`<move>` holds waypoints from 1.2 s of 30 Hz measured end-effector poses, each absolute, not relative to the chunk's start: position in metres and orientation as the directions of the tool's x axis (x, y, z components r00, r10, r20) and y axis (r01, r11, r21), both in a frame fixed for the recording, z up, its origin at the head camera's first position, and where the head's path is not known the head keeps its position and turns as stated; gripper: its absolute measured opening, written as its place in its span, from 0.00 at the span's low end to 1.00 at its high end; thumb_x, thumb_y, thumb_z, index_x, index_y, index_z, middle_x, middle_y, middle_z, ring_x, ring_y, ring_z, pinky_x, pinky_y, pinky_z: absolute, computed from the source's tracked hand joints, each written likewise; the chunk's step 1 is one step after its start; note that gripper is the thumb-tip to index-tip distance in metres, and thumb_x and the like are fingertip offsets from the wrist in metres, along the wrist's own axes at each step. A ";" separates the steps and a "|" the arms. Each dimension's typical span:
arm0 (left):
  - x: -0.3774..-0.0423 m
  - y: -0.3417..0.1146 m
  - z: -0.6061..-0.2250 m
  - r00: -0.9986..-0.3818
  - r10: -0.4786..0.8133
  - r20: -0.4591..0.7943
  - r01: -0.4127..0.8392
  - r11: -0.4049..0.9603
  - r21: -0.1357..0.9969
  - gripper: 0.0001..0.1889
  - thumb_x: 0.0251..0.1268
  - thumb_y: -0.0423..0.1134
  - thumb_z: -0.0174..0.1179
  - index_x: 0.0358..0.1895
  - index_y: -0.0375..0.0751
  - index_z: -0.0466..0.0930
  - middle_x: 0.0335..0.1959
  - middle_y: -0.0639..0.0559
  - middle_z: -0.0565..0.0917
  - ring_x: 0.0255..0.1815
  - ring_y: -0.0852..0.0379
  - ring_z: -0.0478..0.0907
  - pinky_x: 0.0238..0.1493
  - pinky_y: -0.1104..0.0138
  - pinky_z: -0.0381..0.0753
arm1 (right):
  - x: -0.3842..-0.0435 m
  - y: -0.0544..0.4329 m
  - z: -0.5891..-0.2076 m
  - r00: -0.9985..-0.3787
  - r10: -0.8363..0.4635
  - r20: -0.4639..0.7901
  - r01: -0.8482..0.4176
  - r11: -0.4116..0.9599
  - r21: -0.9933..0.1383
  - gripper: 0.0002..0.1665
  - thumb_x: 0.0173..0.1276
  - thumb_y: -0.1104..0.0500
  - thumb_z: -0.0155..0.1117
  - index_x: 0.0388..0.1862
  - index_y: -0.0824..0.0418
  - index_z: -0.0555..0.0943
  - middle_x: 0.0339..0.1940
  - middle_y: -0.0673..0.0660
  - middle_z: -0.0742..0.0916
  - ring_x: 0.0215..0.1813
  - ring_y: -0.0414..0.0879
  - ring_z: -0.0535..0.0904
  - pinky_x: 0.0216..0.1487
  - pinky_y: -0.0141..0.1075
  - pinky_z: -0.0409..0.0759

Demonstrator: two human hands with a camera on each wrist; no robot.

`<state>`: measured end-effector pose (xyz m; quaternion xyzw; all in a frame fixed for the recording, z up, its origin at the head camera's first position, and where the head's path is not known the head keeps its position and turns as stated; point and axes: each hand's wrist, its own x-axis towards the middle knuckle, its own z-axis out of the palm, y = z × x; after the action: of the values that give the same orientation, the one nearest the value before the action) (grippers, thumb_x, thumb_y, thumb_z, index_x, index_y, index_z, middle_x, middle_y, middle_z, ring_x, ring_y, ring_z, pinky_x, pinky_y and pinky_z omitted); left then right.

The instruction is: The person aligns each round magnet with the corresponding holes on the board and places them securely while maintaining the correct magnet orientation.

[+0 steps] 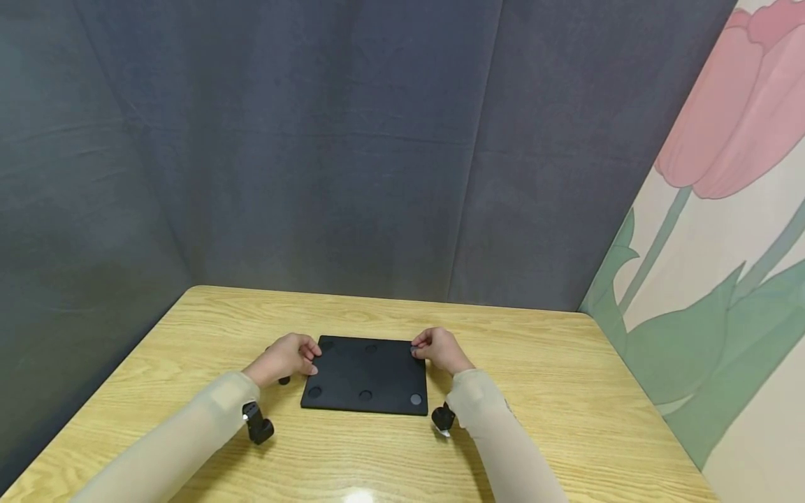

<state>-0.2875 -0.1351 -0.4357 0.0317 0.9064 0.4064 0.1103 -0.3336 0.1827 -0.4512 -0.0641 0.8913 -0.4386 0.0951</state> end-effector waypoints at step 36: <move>-0.286 -0.135 -0.436 -0.975 0.144 -0.170 -0.036 0.653 0.757 0.13 0.49 0.24 0.70 0.39 0.35 0.81 0.34 0.45 0.77 0.33 0.54 0.72 0.32 0.67 0.74 | -0.327 0.193 -0.435 -0.974 -0.224 -0.039 -0.108 0.606 -0.788 0.09 0.64 0.67 0.65 0.44 0.66 0.82 0.37 0.57 0.84 0.38 0.44 0.79 0.42 0.36 0.79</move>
<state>-0.2864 -0.1348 -0.4360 0.0300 0.9026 0.4157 0.1080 -0.3268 0.1933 -0.4353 -0.0927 0.8936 -0.4341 0.0668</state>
